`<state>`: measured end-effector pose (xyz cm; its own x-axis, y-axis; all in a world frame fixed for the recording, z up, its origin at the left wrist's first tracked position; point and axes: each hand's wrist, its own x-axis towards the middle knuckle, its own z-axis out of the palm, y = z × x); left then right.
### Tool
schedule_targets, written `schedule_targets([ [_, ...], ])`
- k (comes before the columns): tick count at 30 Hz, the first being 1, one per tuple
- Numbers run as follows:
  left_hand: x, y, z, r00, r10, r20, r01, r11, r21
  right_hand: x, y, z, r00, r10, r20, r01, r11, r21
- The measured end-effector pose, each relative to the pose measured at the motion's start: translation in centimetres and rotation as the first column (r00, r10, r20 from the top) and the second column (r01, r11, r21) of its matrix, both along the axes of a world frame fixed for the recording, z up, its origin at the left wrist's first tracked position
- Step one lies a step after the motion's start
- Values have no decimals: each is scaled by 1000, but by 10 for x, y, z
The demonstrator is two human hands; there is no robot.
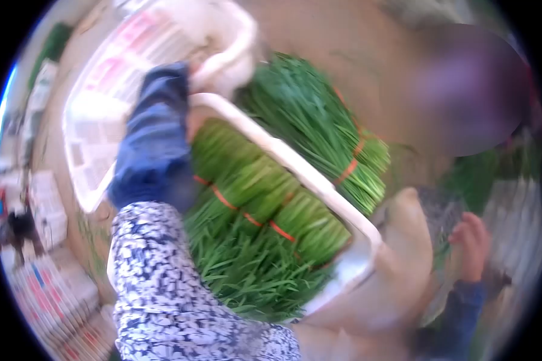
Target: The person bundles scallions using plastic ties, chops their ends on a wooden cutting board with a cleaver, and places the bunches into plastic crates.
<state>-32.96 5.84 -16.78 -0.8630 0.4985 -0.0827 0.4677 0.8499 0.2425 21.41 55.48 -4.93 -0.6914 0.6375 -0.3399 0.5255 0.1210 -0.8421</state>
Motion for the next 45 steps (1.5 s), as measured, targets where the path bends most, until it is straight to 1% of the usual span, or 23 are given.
schedule_targets([
  [1,-9,-13,-7,1000,-26,-7,27,999,42,20,-8,12,999,31,-28,-31,999,25],
  [3,-42,-52,-21,999,-33,14,30,987,158,31,-32,37,992,-118,36,115,990,84],
  [4,-71,-69,-31,999,-24,44,13,973,232,42,-41,49,993,-115,-18,116,977,182],
  [5,-101,-88,-35,998,14,56,-30,951,308,57,-35,48,983,-68,-170,98,980,174],
  [7,-152,-112,-22,991,106,84,-134,849,512,102,-44,51,902,-210,-378,274,954,123],
  [9,-190,-122,10,987,118,107,-158,620,768,170,-41,61,828,-377,-415,480,859,178],
  [11,-219,-112,25,985,-130,113,-87,190,978,255,-48,64,699,-516,-496,668,718,196],
  [13,-32,24,87,915,100,-390,280,537,796,337,-63,70,429,-715,-552,895,419,153],
  [15,45,71,83,971,8,-240,195,558,807,414,-90,40,298,-785,-543,953,276,125],
  [17,103,110,81,992,-63,114,-42,673,739,461,-121,12,128,-878,-461,992,121,45],
  [19,221,180,93,988,-112,104,4,698,716,495,-148,-35,92,-957,-275,996,90,21],
  [20,241,195,88,967,-236,93,103,702,705,505,-159,-55,62,-991,-121,998,62,0],
  [23,329,244,101,895,-440,70,303,716,629,560,-177,-133,102,-995,13,972,97,-216],
  [26,390,281,123,849,-525,48,381,674,633,594,-164,-172,370,-884,287,923,384,-6],
  [27,412,291,135,819,-573,33,443,667,600,615,-157,-195,378,-883,279,922,386,-28],
  [28,433,302,143,784,-620,25,502,657,563,639,-151,-227,492,-827,271,836,536,117],
  [31,481,331,153,702,-712,31,578,595,558,679,-126,-250,639,-725,256,707,685,175],
  [33,517,336,156,716,-699,2,579,595,558,695,-86,-242,491,-733,470,711,649,270],
  [34,525,335,148,642,-767,-14,663,545,512,704,-77,-242,584,-702,409,562,712,420],
  [35,535,341,140,562,-826,-35,742,485,463,722,-77,-281,538,-782,314,537,605,588],
  [37,581,366,146,465,-883,-67,839,414,354,724,-74,-286,532,-813,236,592,557,583],
  [41,620,399,138,338,-940,-42,868,295,399,723,-22,-235,469,-879,82,752,446,485],
  [45,645,413,120,216,-975,-50,911,183,370,741,20,-182,467,-882,63,718,419,555],
])
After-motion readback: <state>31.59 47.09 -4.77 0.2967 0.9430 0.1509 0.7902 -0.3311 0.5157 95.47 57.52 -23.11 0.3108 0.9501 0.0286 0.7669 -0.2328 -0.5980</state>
